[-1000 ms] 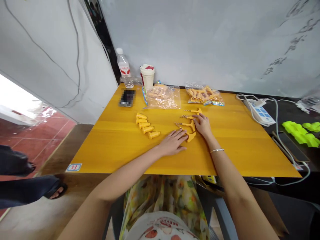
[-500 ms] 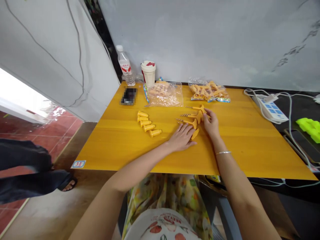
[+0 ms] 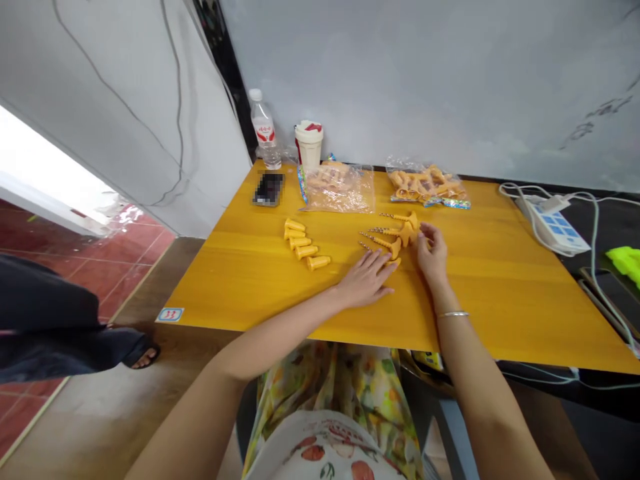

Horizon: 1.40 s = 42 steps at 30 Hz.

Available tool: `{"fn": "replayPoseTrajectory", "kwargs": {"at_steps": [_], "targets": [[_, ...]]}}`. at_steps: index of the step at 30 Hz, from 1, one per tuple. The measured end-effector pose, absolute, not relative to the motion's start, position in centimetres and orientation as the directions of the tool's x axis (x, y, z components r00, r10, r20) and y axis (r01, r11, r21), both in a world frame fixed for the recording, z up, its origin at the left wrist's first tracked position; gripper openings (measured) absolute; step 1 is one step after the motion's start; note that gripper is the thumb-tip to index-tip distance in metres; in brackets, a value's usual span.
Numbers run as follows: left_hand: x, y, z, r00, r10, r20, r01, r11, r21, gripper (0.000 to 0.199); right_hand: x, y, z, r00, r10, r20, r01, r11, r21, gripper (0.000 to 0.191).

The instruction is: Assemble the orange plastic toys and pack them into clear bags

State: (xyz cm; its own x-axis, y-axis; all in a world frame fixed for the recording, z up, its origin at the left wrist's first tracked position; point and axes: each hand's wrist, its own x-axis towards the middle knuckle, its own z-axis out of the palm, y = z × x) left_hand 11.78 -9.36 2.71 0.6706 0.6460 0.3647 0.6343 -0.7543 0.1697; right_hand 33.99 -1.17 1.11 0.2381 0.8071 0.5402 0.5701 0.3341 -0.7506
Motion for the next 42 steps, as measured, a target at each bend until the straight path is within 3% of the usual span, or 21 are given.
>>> {"fn": "replayPoseTrajectory", "kwargs": {"at_steps": [4, 7, 13, 17, 21, 26, 32, 35, 39, 42], "targets": [[8.5, -10.6, 3.8, 0.724, 0.574, 0.383, 0.600, -0.798, 0.062, 0.049, 34.0, -1.5, 1.4, 0.203, 0.791, 0.577, 0.609, 0.359, -0.708, 0.034], [4.5, -11.1, 4.4, 0.671, 0.617, 0.411, 0.667, -0.745, 0.031, 0.040, 33.3, -2.2, 2.1, 0.132, 0.764, 0.631, 0.657, 0.410, -0.633, 0.031], [-2.2, -12.3, 4.2, 0.287, 0.797, 0.532, 0.905, -0.407, 0.122, 0.034, 30.2, -4.5, 4.1, -0.177, 0.716, 0.675, 0.699, 0.574, -0.426, 0.022], [-2.6, -12.7, 4.2, 0.130, 0.833, 0.538, 0.938, -0.279, 0.206, 0.040, 29.3, -5.4, 4.7, -0.282, 0.728, 0.625, 0.743, 0.578, -0.338, 0.022], [-1.8, -12.6, 4.2, 0.221, 0.870, 0.440, 0.919, -0.337, 0.206, 0.050, 29.5, -5.5, 4.8, -0.286, 0.743, 0.605, 0.775, 0.551, -0.310, 0.022], [-1.5, -12.6, 3.9, 0.331, 0.857, 0.395, 0.898, -0.415, 0.148, 0.032, 29.3, -5.7, 4.7, -0.348, 0.762, 0.546, 0.773, 0.563, -0.293, 0.022], [-0.9, -12.8, 3.7, 0.361, 0.818, 0.448, 0.870, -0.468, 0.153, 0.026, 28.8, -6.5, 5.4, -0.488, 0.741, 0.462, 0.813, 0.578, -0.068, 0.019], [-0.4, -12.8, 3.9, 0.457, 0.752, 0.474, 0.791, -0.588, 0.170, 0.027, 28.9, -6.5, 5.6, -0.514, 0.740, 0.434, 0.812, 0.583, -0.032, 0.017], [0.7, -12.1, 4.5, 0.601, 0.689, 0.404, 0.632, -0.720, 0.288, 0.028, 29.4, -6.1, 5.5, -0.515, 0.723, 0.460, 0.795, 0.604, -0.060, 0.018], [1.9, -10.3, 4.8, 0.483, 0.765, 0.427, 0.606, -0.644, 0.468, 0.026, 29.9, -5.8, 5.2, -0.537, 0.713, 0.451, 0.776, 0.627, -0.069, 0.020]]}}
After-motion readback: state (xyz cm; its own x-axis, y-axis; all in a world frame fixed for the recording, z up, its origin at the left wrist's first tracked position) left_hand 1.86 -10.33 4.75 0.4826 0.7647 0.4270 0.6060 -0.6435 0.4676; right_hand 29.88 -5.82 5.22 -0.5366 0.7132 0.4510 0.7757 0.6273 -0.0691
